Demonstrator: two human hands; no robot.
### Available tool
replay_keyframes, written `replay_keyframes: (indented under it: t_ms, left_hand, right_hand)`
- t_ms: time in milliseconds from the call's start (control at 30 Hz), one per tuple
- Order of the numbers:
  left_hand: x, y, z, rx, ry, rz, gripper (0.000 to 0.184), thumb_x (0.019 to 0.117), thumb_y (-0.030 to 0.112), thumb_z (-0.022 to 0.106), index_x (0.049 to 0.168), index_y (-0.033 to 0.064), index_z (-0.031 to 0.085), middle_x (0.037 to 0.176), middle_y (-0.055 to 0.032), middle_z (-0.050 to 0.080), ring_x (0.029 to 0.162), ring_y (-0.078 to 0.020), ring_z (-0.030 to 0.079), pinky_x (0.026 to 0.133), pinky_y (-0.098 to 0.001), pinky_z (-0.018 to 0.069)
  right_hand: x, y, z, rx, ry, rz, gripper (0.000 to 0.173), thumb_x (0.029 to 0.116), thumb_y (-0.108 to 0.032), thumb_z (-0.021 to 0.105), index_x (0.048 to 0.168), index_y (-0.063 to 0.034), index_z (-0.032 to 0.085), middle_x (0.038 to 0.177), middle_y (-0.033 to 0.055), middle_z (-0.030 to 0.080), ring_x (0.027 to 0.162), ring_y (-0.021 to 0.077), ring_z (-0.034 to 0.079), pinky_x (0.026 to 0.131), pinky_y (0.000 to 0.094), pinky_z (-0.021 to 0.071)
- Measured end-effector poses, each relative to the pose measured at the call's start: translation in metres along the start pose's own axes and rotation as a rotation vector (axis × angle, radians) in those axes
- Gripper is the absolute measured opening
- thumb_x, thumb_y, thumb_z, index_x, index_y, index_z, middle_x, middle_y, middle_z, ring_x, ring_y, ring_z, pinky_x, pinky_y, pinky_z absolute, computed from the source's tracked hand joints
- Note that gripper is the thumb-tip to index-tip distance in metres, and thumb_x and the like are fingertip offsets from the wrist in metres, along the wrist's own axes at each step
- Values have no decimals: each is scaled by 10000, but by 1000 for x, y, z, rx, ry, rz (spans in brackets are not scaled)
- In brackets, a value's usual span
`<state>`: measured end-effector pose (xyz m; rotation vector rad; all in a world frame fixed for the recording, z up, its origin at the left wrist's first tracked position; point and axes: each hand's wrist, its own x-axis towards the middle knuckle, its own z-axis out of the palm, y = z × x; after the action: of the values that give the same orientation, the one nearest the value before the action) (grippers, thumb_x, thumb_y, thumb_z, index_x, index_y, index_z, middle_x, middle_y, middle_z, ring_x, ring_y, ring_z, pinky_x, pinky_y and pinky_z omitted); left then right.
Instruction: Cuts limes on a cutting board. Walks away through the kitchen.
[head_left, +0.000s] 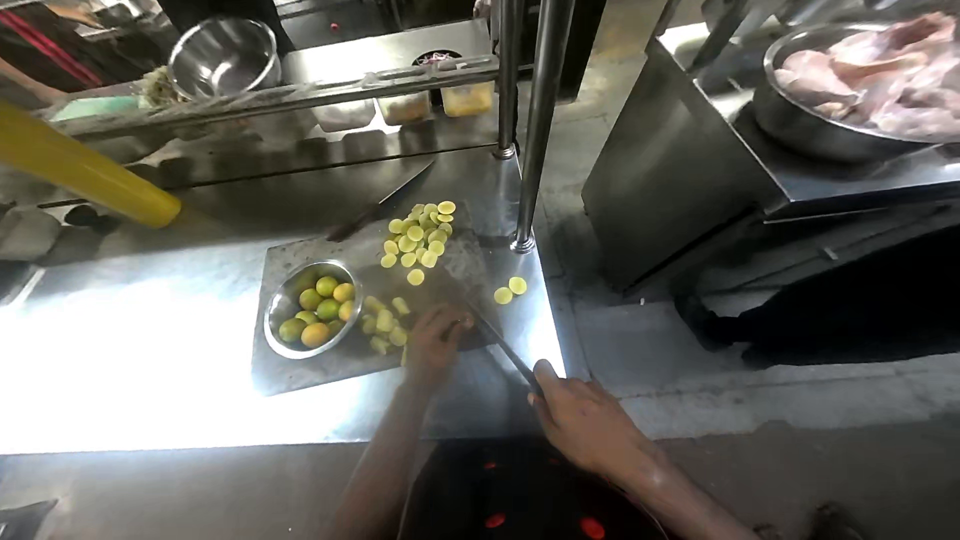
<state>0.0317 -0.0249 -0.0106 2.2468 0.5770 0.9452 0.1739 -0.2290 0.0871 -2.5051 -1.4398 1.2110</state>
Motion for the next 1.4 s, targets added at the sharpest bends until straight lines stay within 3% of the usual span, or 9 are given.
replay_keyframes:
  t_ms: [100,267,533,667,867,933,1000,1200,1400]
  left_hand:
    - [-1,-5,-1,-5,-27,24,140,957,198,726,1053,99,752,1119,-41,707,984,-97,693,851,-270,608]
    - [3,-3,-4,-50,-87,-34,126,941,141,723,1051,81,731,1111,-51,703,914,-95,698,790,-270,619]
    - [1,-4,1,-24,-27,-11,115,925,113,737,1034,75,744,1099,-43,726,996,-102,702,879,-280,608]
    - [-2,-7,4,-9,13,41,148,883,53,742,1022,2,749,1094,-119,736,1049,-159,714,940,-308,594]
    - [0,-2,3,41,23,67,127,892,61,733,1010,19,754,1089,-117,742,1038,-176,721,942,-329,593]
    - [0,-1,3,66,11,73,122,897,60,720,1008,23,754,1081,-120,743,1024,-192,725,927,-346,599]
    - [0,-1,2,60,7,97,107,956,126,703,1005,45,753,1063,-87,735,996,-147,711,910,-300,597]
    - [0,-1,3,74,16,106,120,967,159,706,1017,60,749,1057,-68,726,986,-122,700,893,-275,593]
    - [-3,1,3,62,30,54,110,956,143,713,1030,71,751,1072,-52,728,972,-106,705,881,-276,602]
  right_hand:
    - [-4,-3,0,-34,82,-43,353,1079,-388,398,1268,-111,510,896,146,679,871,372,710,744,542,562]
    - [-9,-9,-7,-103,62,-54,340,1085,-367,384,1265,-107,507,875,145,677,857,381,712,727,542,562]
    - [4,-19,-16,-131,-6,-28,320,1091,-345,359,1271,-115,489,910,146,678,887,373,715,748,538,567]
    - [36,-40,-28,-87,22,-41,306,1084,-336,421,1299,-126,477,915,119,676,883,338,712,764,512,568]
    - [62,-65,-42,-82,93,-65,302,1069,-345,489,1286,-135,478,886,96,675,844,313,713,731,495,574]
    - [59,-59,-37,-61,59,-49,342,1067,-340,506,1340,-140,454,889,105,676,835,320,713,725,513,579]
    - [44,-39,-24,-59,-42,-23,380,1057,-308,500,1389,-133,437,932,132,678,877,348,708,763,545,574]
    - [-21,-4,-23,-155,-227,65,341,1074,-346,434,1301,-92,446,944,182,664,922,409,702,774,572,566]
    - [20,-28,-24,-73,-178,11,344,1054,-267,475,1355,-103,446,1022,175,671,970,385,697,802,574,559]
